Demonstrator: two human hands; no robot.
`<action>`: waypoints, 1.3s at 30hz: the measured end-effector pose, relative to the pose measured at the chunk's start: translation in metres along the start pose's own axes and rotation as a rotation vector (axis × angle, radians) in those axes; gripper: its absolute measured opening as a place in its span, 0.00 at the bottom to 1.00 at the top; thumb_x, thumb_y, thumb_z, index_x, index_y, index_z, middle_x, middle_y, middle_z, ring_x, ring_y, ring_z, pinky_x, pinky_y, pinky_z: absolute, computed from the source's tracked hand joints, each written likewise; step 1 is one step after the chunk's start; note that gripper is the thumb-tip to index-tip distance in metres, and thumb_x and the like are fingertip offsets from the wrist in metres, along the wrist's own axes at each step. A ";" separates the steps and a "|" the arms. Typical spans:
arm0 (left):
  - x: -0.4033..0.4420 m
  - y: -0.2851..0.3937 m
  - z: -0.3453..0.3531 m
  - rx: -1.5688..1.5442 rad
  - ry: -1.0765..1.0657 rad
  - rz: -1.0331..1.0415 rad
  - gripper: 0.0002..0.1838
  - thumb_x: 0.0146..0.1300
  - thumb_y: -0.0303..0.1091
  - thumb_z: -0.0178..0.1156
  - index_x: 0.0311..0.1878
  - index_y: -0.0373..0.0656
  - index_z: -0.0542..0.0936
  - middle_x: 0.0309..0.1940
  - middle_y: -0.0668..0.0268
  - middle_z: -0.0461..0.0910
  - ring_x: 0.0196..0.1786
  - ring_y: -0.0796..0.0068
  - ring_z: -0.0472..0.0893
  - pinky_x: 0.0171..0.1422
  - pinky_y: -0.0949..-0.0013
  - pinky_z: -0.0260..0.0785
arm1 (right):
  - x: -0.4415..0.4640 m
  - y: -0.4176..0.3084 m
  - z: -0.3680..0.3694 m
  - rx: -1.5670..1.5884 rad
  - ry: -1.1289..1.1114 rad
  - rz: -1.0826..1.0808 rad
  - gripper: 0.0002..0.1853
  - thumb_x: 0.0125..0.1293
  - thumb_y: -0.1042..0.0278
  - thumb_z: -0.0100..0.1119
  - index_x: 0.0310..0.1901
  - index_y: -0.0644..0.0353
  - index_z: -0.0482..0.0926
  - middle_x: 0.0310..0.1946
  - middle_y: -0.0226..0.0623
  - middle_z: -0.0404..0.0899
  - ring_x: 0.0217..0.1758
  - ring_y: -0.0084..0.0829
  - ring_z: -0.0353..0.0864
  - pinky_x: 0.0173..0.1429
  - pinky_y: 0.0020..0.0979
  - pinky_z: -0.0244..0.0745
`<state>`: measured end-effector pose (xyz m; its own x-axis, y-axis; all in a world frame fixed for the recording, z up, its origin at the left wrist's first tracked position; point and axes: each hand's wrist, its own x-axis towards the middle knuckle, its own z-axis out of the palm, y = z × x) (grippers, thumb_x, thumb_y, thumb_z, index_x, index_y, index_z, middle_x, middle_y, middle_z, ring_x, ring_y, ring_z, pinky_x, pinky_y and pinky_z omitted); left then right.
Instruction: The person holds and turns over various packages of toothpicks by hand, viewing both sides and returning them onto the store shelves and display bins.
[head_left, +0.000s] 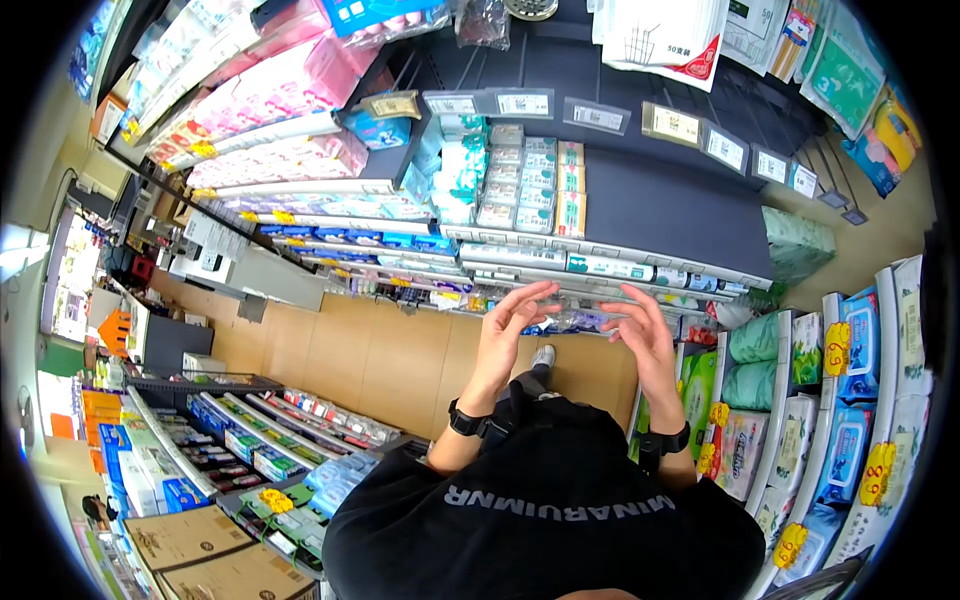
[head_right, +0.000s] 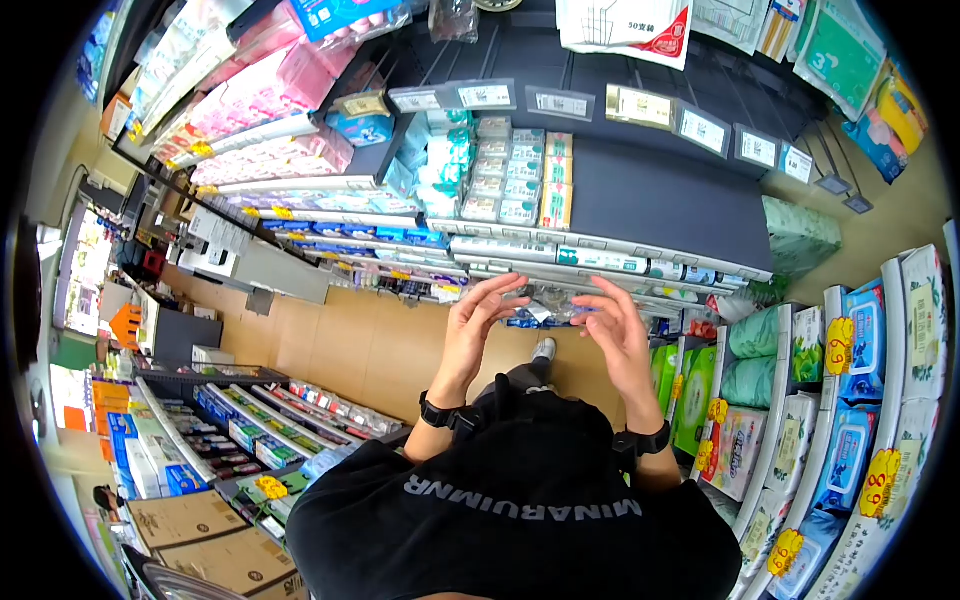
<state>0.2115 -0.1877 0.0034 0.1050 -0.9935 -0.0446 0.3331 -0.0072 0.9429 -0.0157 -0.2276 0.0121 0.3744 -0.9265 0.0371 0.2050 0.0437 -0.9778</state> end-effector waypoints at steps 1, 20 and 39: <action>-0.009 -0.002 0.002 0.003 0.010 -0.015 0.21 0.76 0.38 0.52 0.65 0.36 0.76 0.63 0.54 0.79 0.58 0.65 0.83 0.62 0.70 0.70 | -0.009 0.001 0.001 0.003 -0.010 0.007 0.27 0.73 0.72 0.55 0.71 0.62 0.63 0.55 0.42 0.80 0.51 0.28 0.81 0.53 0.28 0.74; -0.084 -0.015 0.033 0.086 -0.099 -0.028 0.21 0.74 0.37 0.52 0.65 0.38 0.77 0.62 0.58 0.80 0.59 0.66 0.82 0.65 0.66 0.69 | -0.112 -0.013 -0.001 0.020 0.076 -0.092 0.31 0.70 0.71 0.55 0.73 0.63 0.61 0.60 0.46 0.76 0.53 0.29 0.80 0.54 0.29 0.74; -0.183 -0.019 0.032 0.140 -0.189 0.048 0.18 0.74 0.34 0.53 0.64 0.40 0.78 0.62 0.62 0.79 0.58 0.69 0.82 0.61 0.68 0.69 | -0.222 -0.022 0.040 -0.008 0.051 -0.098 0.27 0.71 0.73 0.55 0.70 0.64 0.63 0.60 0.45 0.75 0.53 0.29 0.80 0.55 0.29 0.73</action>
<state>0.1560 -0.0096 0.0047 -0.0639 -0.9966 0.0515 0.1976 0.0379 0.9796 -0.0671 -0.0081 0.0334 0.3061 -0.9442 0.1219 0.2308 -0.0506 -0.9717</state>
